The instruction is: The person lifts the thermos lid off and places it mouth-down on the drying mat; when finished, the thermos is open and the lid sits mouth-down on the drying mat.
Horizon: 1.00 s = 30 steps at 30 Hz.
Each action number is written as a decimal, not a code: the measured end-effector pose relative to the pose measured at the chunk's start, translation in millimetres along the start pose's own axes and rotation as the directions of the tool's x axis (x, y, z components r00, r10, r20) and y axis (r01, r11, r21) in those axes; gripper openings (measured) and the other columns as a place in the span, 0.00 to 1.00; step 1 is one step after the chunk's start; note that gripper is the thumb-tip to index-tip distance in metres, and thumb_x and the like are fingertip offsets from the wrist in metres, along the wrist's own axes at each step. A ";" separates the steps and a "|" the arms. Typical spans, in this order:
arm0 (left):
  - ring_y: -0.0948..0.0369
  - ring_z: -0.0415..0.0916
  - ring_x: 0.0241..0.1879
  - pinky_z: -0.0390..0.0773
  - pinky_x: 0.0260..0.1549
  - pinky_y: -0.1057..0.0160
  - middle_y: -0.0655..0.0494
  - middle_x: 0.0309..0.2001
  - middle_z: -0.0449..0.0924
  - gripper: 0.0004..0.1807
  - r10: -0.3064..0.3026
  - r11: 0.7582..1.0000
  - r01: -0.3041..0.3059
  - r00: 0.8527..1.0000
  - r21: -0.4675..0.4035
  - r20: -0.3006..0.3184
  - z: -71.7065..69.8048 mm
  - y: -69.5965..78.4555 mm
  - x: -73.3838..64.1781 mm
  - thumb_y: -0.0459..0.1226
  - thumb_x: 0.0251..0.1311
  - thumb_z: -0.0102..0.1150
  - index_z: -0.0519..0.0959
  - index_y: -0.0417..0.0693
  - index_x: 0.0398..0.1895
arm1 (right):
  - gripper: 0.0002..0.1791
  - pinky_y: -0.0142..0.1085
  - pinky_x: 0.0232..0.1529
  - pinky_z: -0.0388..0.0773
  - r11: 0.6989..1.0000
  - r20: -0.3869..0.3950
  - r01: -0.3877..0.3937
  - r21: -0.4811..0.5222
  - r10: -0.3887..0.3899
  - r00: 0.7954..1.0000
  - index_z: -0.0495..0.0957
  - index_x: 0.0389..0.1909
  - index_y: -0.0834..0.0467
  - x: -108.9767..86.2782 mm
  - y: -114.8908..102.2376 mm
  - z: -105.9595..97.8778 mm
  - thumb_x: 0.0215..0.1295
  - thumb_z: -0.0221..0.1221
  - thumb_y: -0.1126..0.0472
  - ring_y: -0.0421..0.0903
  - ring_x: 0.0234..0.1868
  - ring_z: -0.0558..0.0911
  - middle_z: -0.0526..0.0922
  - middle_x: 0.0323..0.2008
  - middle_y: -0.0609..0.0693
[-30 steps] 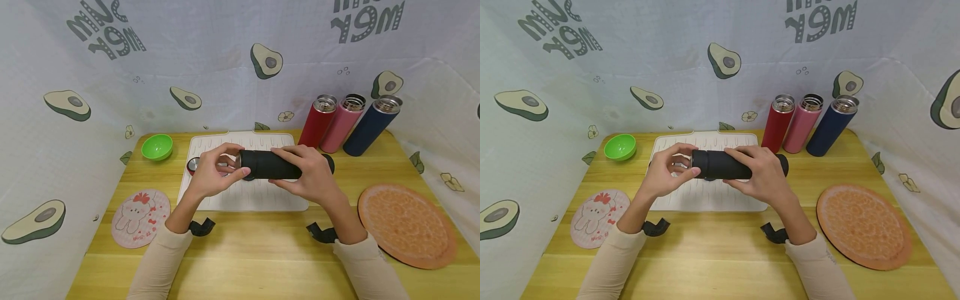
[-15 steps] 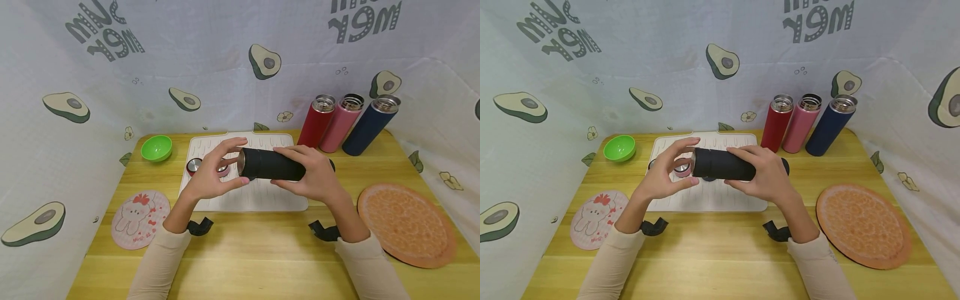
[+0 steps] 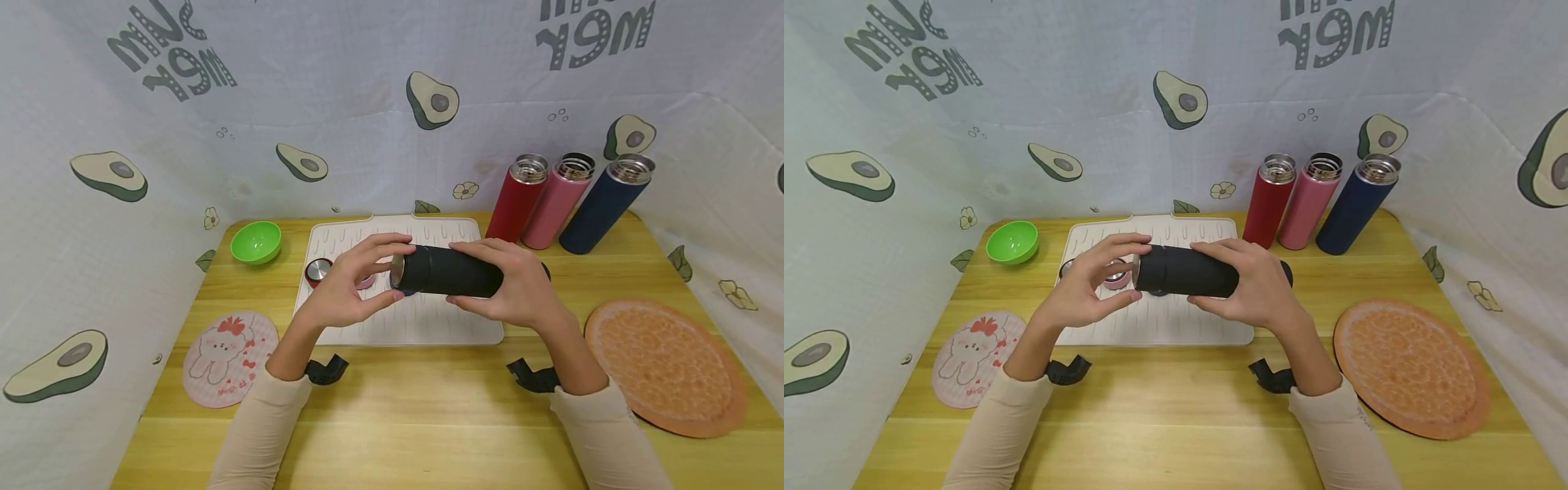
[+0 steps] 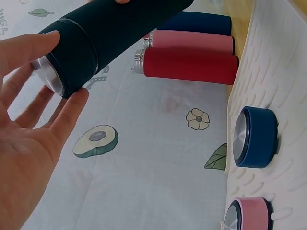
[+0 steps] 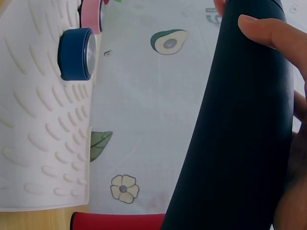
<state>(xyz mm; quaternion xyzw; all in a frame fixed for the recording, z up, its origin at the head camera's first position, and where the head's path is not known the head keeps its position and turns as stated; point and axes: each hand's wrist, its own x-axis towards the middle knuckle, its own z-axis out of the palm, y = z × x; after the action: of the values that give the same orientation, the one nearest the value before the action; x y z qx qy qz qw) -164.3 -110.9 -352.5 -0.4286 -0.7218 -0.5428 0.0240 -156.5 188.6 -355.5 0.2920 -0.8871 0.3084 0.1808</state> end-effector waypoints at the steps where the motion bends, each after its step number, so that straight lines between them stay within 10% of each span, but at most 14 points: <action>1: 0.55 0.71 0.70 0.81 0.62 0.57 0.52 0.71 0.69 0.34 -0.011 1.000 0.011 1.000 -0.008 -0.006 0.2 -0.1 -0.3 0.28 0.59 0.71 0.74 0.45 0.70 | 0.44 0.46 0.39 0.84 1.000 -0.001 -0.001 -0.004 0.001 1.000 0.83 0.62 0.46 0.1 -0.2 0.0 0.36 0.84 0.47 0.49 0.46 0.83 0.86 0.51 0.52; 9: 0.59 0.82 0.55 0.87 0.49 0.60 0.56 0.63 0.77 0.35 -0.162 0.987 0.161 0.981 -0.012 -0.107 1.9 -0.3 -1.4 0.34 0.57 0.76 0.75 0.56 0.69 | 0.43 0.50 0.43 0.85 0.996 -0.046 0.042 -0.075 -0.046 0.998 0.83 0.61 0.47 0.8 -2.4 1.1 0.36 0.83 0.46 0.53 0.48 0.83 0.86 0.50 0.54; 21: 0.60 0.89 0.37 0.87 0.35 0.59 0.54 0.45 0.84 0.25 -0.400 0.912 0.410 0.894 0.012 -0.201 2.4 -0.2 -1.4 0.54 0.63 0.68 0.79 0.57 0.60 | 0.43 0.53 0.46 0.82 0.979 -0.088 0.119 -0.164 -0.135 0.987 0.83 0.61 0.49 2.6 -4.6 6.4 0.38 0.82 0.44 0.55 0.49 0.83 0.86 0.50 0.55; 25: 0.61 0.86 0.48 0.88 0.44 0.59 0.57 0.56 0.81 0.28 -0.354 0.932 0.361 0.919 0.014 -0.171 -0.1 -1.4 -1.8 0.50 0.63 0.70 0.75 0.62 0.66 | 0.44 0.52 0.45 0.82 0.985 -0.092 0.102 -0.141 -0.115 0.989 0.83 0.62 0.48 1.8 -3.8 5.6 0.37 0.82 0.45 0.54 0.49 0.83 0.86 0.50 0.55; 30: 0.57 0.73 0.68 0.81 0.62 0.57 0.56 0.71 0.71 0.40 -0.105 0.993 0.110 0.986 0.031 -0.133 -1.9 -1.8 0.0 0.34 0.56 0.76 0.71 0.56 0.73 | 0.45 0.51 0.42 0.85 0.995 -0.071 0.052 -0.090 -0.058 0.996 0.82 0.63 0.48 0.2 -2.2 0.5 0.36 0.83 0.47 0.54 0.48 0.84 0.86 0.51 0.55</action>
<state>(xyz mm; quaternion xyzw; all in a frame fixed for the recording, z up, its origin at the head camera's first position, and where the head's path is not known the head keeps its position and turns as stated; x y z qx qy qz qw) -166.3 -112.6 -353.1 -0.3520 -0.7511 -0.5563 0.0504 -155.4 186.8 -354.8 0.2967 -0.8842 0.2745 0.2344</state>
